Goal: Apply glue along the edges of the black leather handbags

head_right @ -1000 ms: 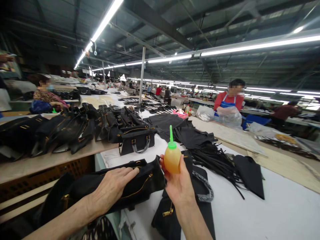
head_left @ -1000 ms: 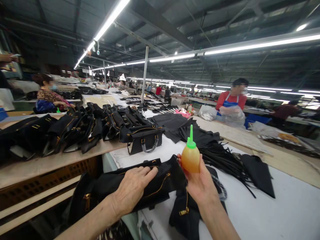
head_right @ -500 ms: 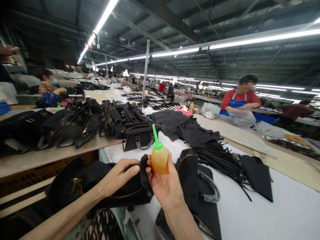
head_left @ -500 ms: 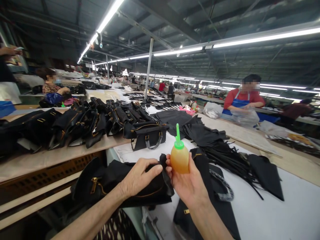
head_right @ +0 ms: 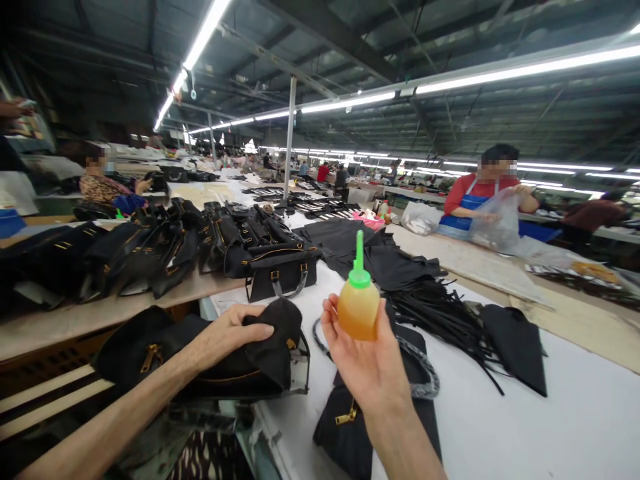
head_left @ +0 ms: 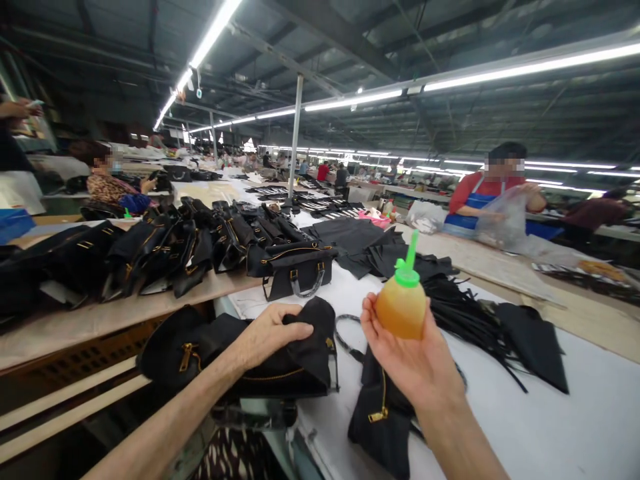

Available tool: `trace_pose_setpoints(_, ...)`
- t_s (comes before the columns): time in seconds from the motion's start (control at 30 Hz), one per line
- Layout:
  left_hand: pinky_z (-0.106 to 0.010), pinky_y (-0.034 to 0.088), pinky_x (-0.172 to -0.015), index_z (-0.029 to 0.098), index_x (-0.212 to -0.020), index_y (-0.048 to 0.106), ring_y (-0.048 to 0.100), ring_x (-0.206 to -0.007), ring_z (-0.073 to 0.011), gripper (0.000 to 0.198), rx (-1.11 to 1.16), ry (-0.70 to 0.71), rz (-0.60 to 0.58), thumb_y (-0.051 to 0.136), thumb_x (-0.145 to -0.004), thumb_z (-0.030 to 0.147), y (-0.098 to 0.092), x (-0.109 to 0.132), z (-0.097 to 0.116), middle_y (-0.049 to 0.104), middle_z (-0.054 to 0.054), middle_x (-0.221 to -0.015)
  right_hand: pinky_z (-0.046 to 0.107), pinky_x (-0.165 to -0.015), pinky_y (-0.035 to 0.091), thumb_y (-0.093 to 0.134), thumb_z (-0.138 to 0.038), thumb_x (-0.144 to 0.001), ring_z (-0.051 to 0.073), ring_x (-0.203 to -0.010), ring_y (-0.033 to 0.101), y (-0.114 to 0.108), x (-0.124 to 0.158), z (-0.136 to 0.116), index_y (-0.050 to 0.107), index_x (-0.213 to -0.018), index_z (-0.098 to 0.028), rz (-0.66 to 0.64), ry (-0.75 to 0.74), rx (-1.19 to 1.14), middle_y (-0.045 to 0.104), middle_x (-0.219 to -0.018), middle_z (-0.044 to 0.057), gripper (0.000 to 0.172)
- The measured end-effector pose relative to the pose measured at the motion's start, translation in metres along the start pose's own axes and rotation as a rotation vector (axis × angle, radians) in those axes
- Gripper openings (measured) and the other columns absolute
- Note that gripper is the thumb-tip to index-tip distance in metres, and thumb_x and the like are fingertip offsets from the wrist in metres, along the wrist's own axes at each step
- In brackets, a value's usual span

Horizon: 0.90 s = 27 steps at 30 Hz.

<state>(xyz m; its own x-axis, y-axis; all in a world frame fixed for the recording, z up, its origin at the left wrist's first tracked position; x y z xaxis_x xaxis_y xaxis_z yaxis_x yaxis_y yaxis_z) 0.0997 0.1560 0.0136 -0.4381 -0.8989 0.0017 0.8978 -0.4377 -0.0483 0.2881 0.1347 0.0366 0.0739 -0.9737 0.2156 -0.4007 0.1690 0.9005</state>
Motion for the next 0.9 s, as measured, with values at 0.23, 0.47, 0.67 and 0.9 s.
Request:
trace_pose_setpoints(0.23, -0.021, 0.046, -0.059, 0.013, -0.077, 0.066, 0.06, -0.062, -0.0137, 0.015, -0.005, 0.034, 0.081, 0.061, -0.071, 0.026, -0.015, -0.007, 0.032, 0.068, -0.002, -0.072, 0.034, -0.059, 0.054, 0.054, -0.049, -0.086, 0.023, -0.074, 0.061, -0.021, 0.033, -0.047, 0.063, -0.107, -0.016, 0.076, -0.112, 0.1, 0.064, -0.098, 0.014, 0.04)
trace_pose_setpoints(0.47, -0.02, 0.046, -0.053, 0.013, -0.071, 0.069, 0.06, -0.053, -0.0124, 0.012, -0.039, 0.072, -0.046, 0.063, -0.062, 0.018, -0.005, -0.032, 0.078, 0.068, 0.0, -0.064, 0.024, -0.054, 0.053, 0.065, -0.048, -0.079, 0.017, -0.067, 0.06, -0.048, 0.06, -0.065, 0.062, -0.112, -0.018, 0.115, -0.177, 0.293, 0.065, -0.104, 0.013, 0.045)
trace_pose_setpoints(0.67, -0.019, 0.043, -0.046, 0.011, -0.063, 0.068, 0.057, -0.046, -0.0126, 0.01, 0.178, 0.086, -0.013, 0.064, -0.058, 0.018, -0.016, -0.038, 0.048, 0.066, -0.003, -0.057, 0.027, -0.074, 0.056, 0.066, -0.045, -0.078, 0.024, -0.095, 0.062, -0.065, 0.071, -0.086, 0.06, -0.114, -0.022, 0.221, -0.31, 0.526, 0.062, -0.117, 0.008, 0.042)
trace_pose_setpoints(0.9, -0.018, 0.04, -0.04, 0.01, -0.055, 0.066, 0.053, -0.04, -0.011, 0.009, 0.247, 0.104, 0.008, 0.063, -0.052, 0.018, -0.023, -0.041, 0.045, 0.062, -0.002, -0.049, 0.027, -0.066, 0.056, 0.07, -0.047, -0.072, 0.028, -0.094, 0.061, -0.04, 0.077, -0.116, 0.051, -0.117, -0.026, 0.087, -0.602, 1.138, 0.061, -0.115, 0.008, 0.053)
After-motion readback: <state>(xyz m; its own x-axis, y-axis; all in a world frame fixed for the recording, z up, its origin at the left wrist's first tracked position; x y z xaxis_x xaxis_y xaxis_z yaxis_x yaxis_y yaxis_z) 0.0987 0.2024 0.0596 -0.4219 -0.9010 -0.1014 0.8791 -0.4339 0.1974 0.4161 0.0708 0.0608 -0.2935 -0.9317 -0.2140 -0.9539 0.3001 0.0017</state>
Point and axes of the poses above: each hand's wrist, its own x-axis away from the middle knuckle, its own y-axis out of the palm, z = x × y, the point moved 6 cm from there along -x, towards the middle knuckle
